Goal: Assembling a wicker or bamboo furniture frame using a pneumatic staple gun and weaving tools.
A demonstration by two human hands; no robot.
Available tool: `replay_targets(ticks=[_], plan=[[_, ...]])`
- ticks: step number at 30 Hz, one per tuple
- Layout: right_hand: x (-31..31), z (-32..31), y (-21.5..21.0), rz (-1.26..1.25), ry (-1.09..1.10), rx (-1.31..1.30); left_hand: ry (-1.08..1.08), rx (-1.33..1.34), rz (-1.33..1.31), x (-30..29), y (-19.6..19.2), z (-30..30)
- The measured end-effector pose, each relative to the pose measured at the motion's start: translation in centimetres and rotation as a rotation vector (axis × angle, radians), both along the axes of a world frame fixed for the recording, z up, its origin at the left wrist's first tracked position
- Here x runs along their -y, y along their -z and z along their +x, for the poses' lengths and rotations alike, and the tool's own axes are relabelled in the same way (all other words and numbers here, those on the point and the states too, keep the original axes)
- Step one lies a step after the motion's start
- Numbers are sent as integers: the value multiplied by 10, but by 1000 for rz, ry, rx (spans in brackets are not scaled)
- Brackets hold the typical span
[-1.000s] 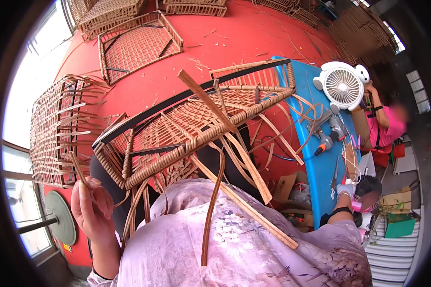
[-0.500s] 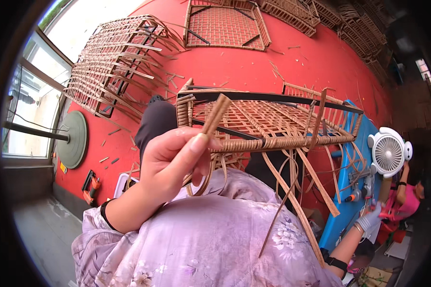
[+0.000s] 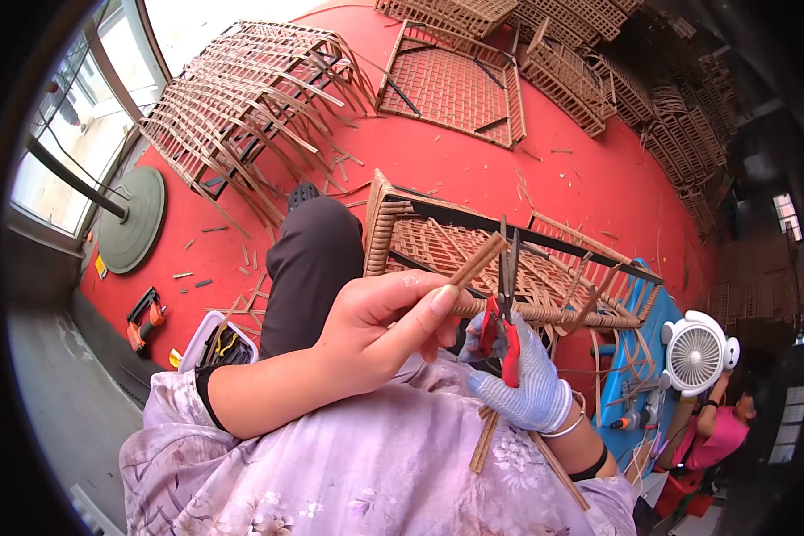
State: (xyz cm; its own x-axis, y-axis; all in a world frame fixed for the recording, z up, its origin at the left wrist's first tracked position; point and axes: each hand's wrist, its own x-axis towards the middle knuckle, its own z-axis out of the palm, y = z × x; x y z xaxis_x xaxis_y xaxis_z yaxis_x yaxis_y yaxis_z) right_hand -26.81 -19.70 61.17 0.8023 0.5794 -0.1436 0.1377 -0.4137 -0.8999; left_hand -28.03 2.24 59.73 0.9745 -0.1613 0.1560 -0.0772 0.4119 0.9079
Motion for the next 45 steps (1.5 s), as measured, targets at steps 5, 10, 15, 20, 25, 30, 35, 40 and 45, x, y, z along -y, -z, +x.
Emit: replay_targets(ticks=[5, 10, 15, 20, 25, 30, 35, 40, 45], plan=[[-7, -2, -10, -68, 11, 31, 45, 17, 60, 3, 1, 0], [1, 0, -11, -186, -2, 103, 39, 30, 152, 0, 1, 2], [-1, -1, -10, -175, -7, 208, 25, 75, 122, 2, 3, 2], [-6, -2, -13, -166, -10, 237, 43, 35, 86, 5, 2, 0], [-7, -8, -3, -44, 35, 130, 56, 10, 36, 8, -3, -1], [-7, -13, -10, 220, 263, -276, 71, 82, 104, 5, 0, -6], [17, 4, -6, 694, 403, 83, -22, 70, 100, 2, 1, -2], [112, 6, -17, 795, 783, 380, -294, 284, 218, -6, 13, 8], [285, -29, 22, 569, 1645, 546, -467, 261, 538, -24, 31, 10]])
